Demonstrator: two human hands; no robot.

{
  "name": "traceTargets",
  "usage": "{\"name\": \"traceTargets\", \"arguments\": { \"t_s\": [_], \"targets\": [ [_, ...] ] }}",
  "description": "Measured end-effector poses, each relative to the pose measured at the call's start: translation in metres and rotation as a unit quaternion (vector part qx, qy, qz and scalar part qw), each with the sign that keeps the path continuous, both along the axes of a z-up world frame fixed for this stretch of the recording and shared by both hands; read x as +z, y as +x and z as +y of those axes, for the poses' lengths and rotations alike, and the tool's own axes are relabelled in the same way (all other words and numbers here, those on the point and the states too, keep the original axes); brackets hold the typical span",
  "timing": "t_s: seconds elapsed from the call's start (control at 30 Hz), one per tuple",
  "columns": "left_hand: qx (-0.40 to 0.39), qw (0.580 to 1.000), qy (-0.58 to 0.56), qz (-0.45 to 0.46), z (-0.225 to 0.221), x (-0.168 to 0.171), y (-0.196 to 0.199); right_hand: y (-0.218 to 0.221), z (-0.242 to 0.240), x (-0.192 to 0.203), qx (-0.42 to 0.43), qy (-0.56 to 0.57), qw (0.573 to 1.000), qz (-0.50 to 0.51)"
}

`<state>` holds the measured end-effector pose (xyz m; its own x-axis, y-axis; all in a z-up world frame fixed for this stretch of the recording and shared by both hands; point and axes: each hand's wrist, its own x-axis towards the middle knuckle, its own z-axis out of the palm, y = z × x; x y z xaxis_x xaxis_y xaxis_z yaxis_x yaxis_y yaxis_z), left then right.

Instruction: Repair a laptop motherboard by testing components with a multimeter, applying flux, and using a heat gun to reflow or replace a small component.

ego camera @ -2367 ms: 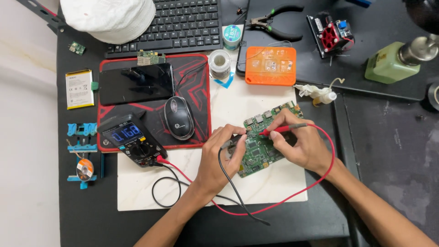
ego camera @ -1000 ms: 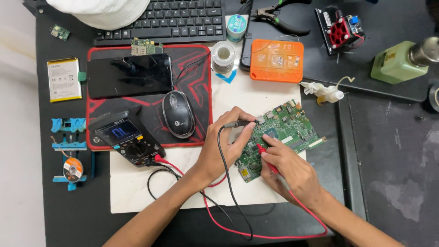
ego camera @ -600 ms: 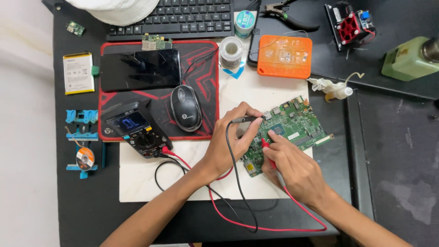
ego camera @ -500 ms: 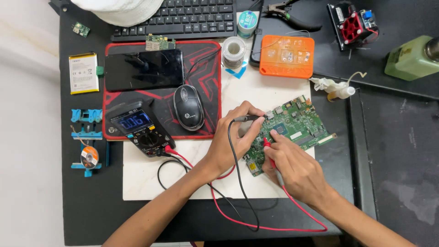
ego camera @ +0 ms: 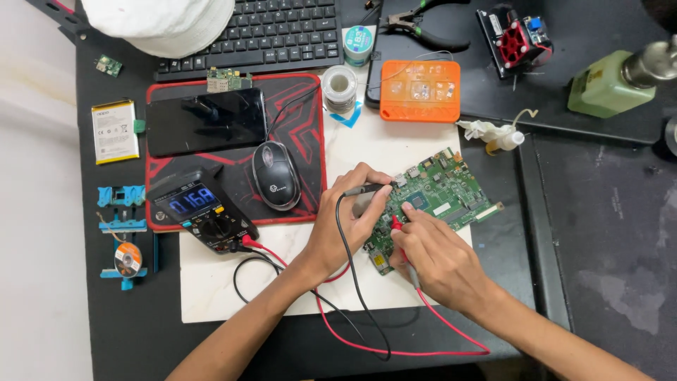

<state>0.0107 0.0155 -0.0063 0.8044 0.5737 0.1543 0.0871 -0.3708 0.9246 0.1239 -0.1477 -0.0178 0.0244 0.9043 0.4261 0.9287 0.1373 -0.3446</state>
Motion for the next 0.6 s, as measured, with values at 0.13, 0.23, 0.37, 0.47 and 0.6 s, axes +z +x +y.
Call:
{"name": "traceTargets", "arguments": {
  "t_s": [0.13,0.23,0.37,0.47,0.6],
  "targets": [
    [0.003,1.0,0.002,-0.005,0.0,-0.002,0.0,-0.001,-0.001,0.0,-0.004,-0.001,1.0,0.0],
    [0.0,1.0,0.0,-0.005,-0.001,-0.004,0.0,-0.001,-0.002,0.001,-0.006,0.007,1.0,-0.004],
    [0.0,1.0,0.017,-0.019,-0.003,-0.003,0.001,0.01,-0.004,0.006,-0.003,0.008,0.999,0.052],
    [0.002,0.999,0.029,-0.028,-0.005,0.001,-0.002,0.022,-0.011,0.01,-0.045,0.049,0.991,0.115],
    [-0.002,0.999,0.042,-0.017,-0.007,0.004,0.0,0.045,-0.022,0.005,-0.175,0.097,0.964,0.174]
  ]
}}
